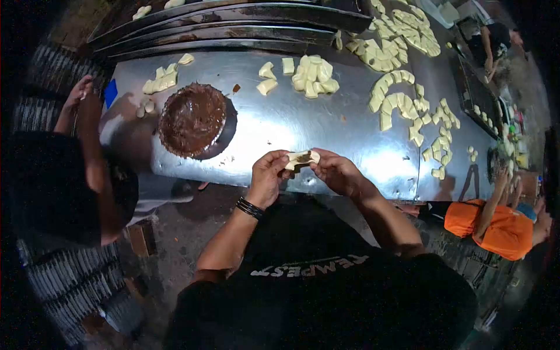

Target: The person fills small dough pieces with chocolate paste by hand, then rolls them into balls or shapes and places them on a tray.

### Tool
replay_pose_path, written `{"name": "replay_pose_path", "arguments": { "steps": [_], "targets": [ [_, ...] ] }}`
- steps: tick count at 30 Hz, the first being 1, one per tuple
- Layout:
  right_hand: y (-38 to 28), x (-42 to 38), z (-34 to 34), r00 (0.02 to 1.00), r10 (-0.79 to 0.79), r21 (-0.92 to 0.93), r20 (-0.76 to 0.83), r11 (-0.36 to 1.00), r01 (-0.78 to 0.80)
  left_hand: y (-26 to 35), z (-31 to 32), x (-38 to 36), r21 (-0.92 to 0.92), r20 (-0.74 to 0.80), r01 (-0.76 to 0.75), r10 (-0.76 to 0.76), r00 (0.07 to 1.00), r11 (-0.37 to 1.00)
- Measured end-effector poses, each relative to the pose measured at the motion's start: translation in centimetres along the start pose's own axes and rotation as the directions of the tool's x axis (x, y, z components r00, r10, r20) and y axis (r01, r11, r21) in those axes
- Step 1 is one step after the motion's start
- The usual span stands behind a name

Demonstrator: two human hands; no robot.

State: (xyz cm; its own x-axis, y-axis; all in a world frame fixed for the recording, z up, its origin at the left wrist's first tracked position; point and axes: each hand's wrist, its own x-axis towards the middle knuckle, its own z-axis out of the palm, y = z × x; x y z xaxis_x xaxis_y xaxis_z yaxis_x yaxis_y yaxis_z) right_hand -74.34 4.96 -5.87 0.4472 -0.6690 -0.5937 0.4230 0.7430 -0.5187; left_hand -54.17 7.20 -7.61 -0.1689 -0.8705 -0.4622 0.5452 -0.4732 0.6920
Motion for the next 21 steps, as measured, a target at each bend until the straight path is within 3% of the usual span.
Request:
{"name": "replay_pose_path", "arguments": {
  "steps": [1,2,3,5,6,9,10,13,14,17,18,21],
  "targets": [
    [0.0,-0.2,0.9,0.995,-0.018,-0.059,-0.098,0.998,0.012,0.1,-0.6,0.4,-0.022,0.038,0.008,-0.007,0.999,1.000],
    [0.9,0.4,0.1,0.994,-0.105,-0.186,-0.028,0.978,0.098,0.2,-1.0,0.6,-0.004,0.086,0.002,-0.002,0.996,1.000],
    [1.7,1.4,0.0,0.937,-0.350,-0.418,0.014,0.849,0.324,0.4,-1.0,0.8,0.042,0.101,-0.029,0.025,0.995,0.999],
    [3.2,3.2,0.3,0.670,-0.700,-0.741,0.248,0.308,0.597,0.4,-0.5,1.3,0.139,0.148,-0.092,0.071,0.986,0.986],
    [2.6,3.4,2.6,0.698,-0.711,-0.807,0.080,0.365,0.465,0.5,-0.4,1.6,0.174,0.178,-0.167,0.136,0.975,0.970],
    [-0.4,3.1,3.5,0.710,-0.665,-0.910,0.231,0.111,0.400,0.9,-0.5,2.8,0.161,0.231,-0.218,0.178,0.956,0.963],
    [-1.2,2.7,3.5,0.766,-0.625,-0.913,0.150,0.209,0.350,1.0,-0.3,2.9,0.149,0.271,-0.261,0.214,0.938,0.954],
    [-1.4,2.1,1.7,0.734,-0.668,-0.856,0.118,0.307,0.417,0.5,2.4,2.9,-0.085,0.225,-0.145,0.161,0.961,0.986],
    [-1.9,0.9,2.2,0.682,-0.710,-0.835,0.175,0.260,0.485,0.1,3.5,2.8,-0.105,0.208,-0.168,0.187,0.960,0.980],
    [-3.2,-1.6,0.6,0.691,-0.688,-0.874,0.222,0.174,0.454,-1.8,6.4,2.3,-0.146,0.184,-0.207,0.233,0.955,0.967],
    [-3.7,-1.7,-0.7,0.687,-0.675,-0.905,0.269,0.067,0.420,-2.7,7.1,2.3,-0.149,0.190,-0.205,0.231,0.954,0.967],
    [-6.0,-2.2,-2.8,0.780,-0.546,-0.917,0.304,0.053,0.394,-3.7,9.2,1.5,-0.044,0.150,-0.186,0.190,0.970,0.982]
  ]
}}
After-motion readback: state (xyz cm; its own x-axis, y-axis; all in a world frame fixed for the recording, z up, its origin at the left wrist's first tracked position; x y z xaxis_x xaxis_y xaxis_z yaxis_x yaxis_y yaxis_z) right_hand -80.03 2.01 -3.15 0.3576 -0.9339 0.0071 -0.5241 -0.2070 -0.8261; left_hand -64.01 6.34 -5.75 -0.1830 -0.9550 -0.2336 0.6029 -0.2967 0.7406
